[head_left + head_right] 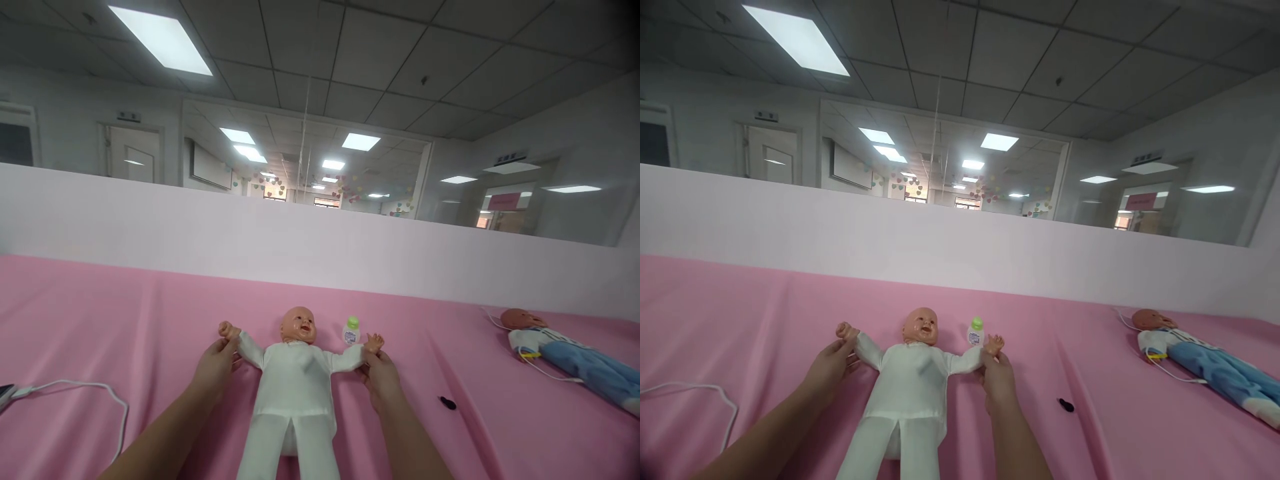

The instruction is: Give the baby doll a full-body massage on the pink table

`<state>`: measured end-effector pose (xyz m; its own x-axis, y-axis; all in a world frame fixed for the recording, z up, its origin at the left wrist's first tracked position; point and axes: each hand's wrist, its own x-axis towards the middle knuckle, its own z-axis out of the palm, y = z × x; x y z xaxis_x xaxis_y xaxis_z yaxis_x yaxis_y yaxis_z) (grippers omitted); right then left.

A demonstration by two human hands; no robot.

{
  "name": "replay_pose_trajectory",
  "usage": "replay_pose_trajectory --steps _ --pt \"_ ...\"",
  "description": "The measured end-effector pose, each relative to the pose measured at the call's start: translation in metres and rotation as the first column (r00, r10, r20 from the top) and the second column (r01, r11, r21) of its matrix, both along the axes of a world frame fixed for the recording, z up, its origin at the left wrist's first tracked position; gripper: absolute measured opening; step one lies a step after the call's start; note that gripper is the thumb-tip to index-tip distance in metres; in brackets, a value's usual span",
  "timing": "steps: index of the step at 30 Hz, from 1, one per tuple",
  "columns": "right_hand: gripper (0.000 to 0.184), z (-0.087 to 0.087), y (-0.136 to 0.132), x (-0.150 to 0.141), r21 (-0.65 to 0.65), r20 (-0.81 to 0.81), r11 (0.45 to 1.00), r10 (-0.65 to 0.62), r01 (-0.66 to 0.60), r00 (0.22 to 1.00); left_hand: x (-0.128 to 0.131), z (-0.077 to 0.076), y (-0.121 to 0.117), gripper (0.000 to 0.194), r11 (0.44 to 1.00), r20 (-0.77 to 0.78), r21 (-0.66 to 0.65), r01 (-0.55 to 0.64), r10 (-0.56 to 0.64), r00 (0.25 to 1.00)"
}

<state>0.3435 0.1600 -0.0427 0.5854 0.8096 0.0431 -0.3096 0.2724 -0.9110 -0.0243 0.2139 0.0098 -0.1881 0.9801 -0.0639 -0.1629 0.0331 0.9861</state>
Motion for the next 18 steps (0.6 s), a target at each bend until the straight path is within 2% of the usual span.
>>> replay_pose_trajectory --steps 3,5,8,10,14,18 --pt "0.068 0.020 -0.012 -0.020 0.060 0.166 0.998 0.020 -0.031 0.986 0.006 0.003 -0.010 0.034 0.976 -0.307 0.192 0.100 -0.037 0.951" --pt "0.064 0.033 -0.022 -0.037 0.088 0.375 0.988 0.087 -0.129 0.923 0.012 0.006 -0.020 0.031 0.938 -0.488 0.283 0.201 -0.039 0.872" --pt "0.050 0.048 -0.038 -0.061 0.045 0.638 0.958 0.191 -0.284 0.746 0.023 0.009 -0.032 0.032 0.872 -0.677 0.355 0.337 -0.009 0.736" --pt "0.044 0.053 -0.045 -0.072 -0.003 0.778 0.945 0.207 -0.327 0.593 0.029 0.009 -0.038 0.035 0.834 -0.773 0.381 0.400 0.050 0.633" --pt "0.050 0.055 -0.051 -0.081 -0.073 0.954 0.970 0.135 -0.232 0.267 0.034 0.009 -0.042 0.036 0.772 -0.892 0.352 0.529 0.105 0.440" --pt "0.058 0.054 -0.051 -0.084 -0.123 0.983 0.972 0.147 -0.200 0.110 0.034 0.011 -0.043 0.037 0.738 -0.939 0.298 0.605 0.113 0.325"
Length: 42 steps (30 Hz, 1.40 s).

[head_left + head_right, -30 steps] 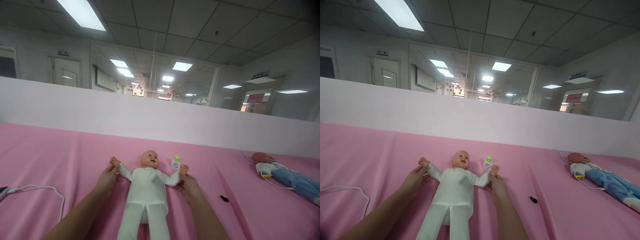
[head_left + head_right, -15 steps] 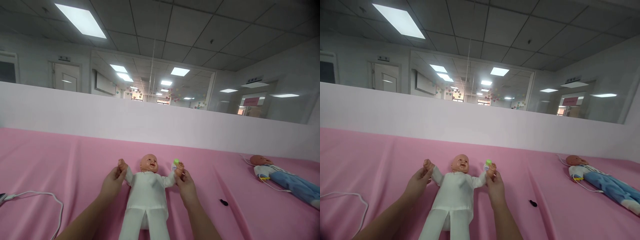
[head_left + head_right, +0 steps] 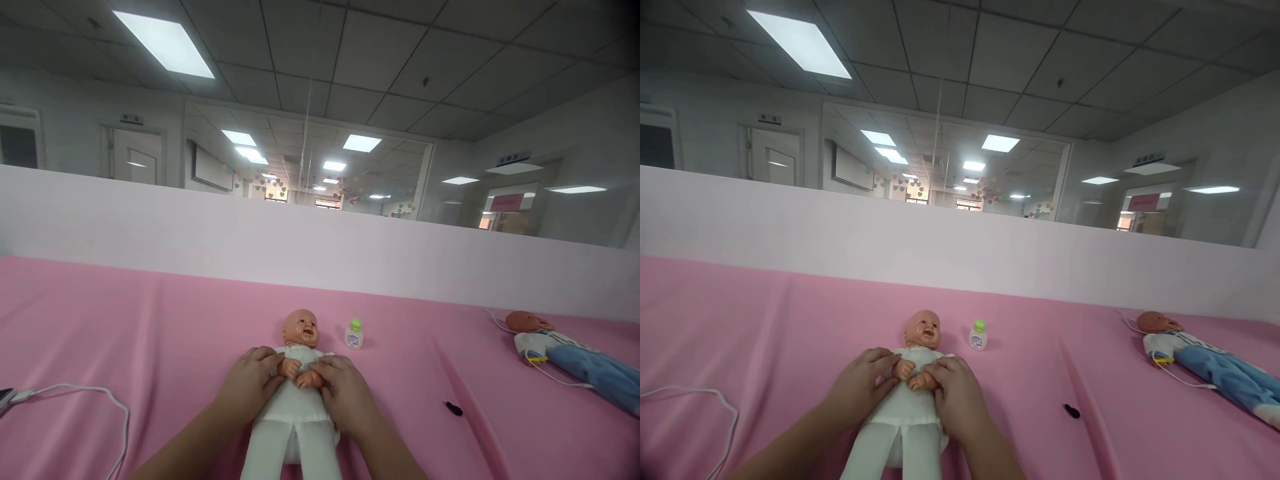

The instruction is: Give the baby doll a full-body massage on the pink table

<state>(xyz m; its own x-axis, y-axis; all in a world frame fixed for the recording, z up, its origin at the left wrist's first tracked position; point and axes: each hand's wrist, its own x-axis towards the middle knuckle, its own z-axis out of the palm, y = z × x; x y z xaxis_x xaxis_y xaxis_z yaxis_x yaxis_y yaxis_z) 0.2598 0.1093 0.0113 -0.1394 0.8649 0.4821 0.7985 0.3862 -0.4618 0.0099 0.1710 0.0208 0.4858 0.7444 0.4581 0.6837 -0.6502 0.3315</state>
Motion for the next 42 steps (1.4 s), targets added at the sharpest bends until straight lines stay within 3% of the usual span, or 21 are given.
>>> replay_pose_trajectory --steps 4,7,9,12,15,19,20,22,25,30,35,38,42 --pt "0.058 -0.001 0.001 -0.002 0.009 0.007 1.000 0.009 -0.009 1.000 0.000 -0.001 -0.001 0.037 0.999 0.005 0.019 0.029 -0.029 1.000" --pt "0.051 -0.006 0.006 0.002 0.014 -0.183 1.000 0.015 -0.013 0.983 -0.001 -0.003 0.001 0.036 1.000 0.113 -0.025 -0.016 0.019 0.993" --pt "0.047 -0.012 0.013 0.010 -0.002 -0.396 1.000 0.027 -0.030 0.918 -0.005 -0.005 0.005 0.036 0.995 0.228 -0.081 -0.058 0.075 0.971" --pt "0.050 -0.022 0.026 0.027 -0.036 -0.699 0.999 -0.029 0.006 0.715 -0.016 -0.009 0.016 0.033 0.972 0.416 -0.222 -0.076 0.165 0.894" --pt "0.055 -0.034 0.038 0.050 -0.090 -0.877 0.992 -0.122 0.091 0.465 -0.029 -0.015 0.032 0.033 0.912 0.570 -0.401 -0.083 0.319 0.757" --pt "0.043 -0.050 0.049 0.076 -0.266 -0.954 0.963 -0.271 0.054 0.130 -0.039 -0.022 0.048 0.036 0.788 0.692 -0.615 0.019 0.528 0.492" --pt "0.037 -0.053 0.050 0.080 -0.305 -0.949 0.952 -0.307 0.038 0.070 -0.039 -0.023 0.050 0.034 0.767 0.692 -0.641 0.025 0.563 0.451" --pt "0.026 -0.057 0.053 0.085 -0.365 -0.931 0.931 -0.365 0.022 -0.004 -0.041 -0.023 0.052 0.030 0.754 0.661 -0.655 -0.057 0.607 0.441" --pt "0.019 -0.055 0.053 0.087 -0.413 -0.911 0.910 -0.413 0.018 -0.019 -0.047 -0.022 0.054 0.031 0.748 0.583 -0.610 -0.260 0.647 0.491" --pt "0.022 -0.048 0.049 0.086 -0.409 -0.912 0.913 -0.409 0.006 0.034 -0.063 -0.025 0.058 0.067 0.707 0.465 -0.529 -0.469 0.704 0.537" --pt "0.026 -0.048 0.048 0.086 -0.412 -0.909 0.911 -0.413 0.031 0.056 -0.068 -0.026 0.058 0.049 0.742 0.319 -0.418 -0.524 0.660 0.680" --pt "0.029 -0.049 0.051 0.086 -0.420 -0.905 0.906 -0.422 0.050 0.053 -0.067 -0.023 0.054 0.044 0.744 0.250 -0.383 -0.548 0.655 0.713" --pt "0.030 -0.049 0.053 0.086 -0.395 -0.911 0.914 -0.403 0.095 0.085 -0.057 -0.007 0.035 0.045 0.755 0.196 -0.335 -0.564 0.641 0.742"
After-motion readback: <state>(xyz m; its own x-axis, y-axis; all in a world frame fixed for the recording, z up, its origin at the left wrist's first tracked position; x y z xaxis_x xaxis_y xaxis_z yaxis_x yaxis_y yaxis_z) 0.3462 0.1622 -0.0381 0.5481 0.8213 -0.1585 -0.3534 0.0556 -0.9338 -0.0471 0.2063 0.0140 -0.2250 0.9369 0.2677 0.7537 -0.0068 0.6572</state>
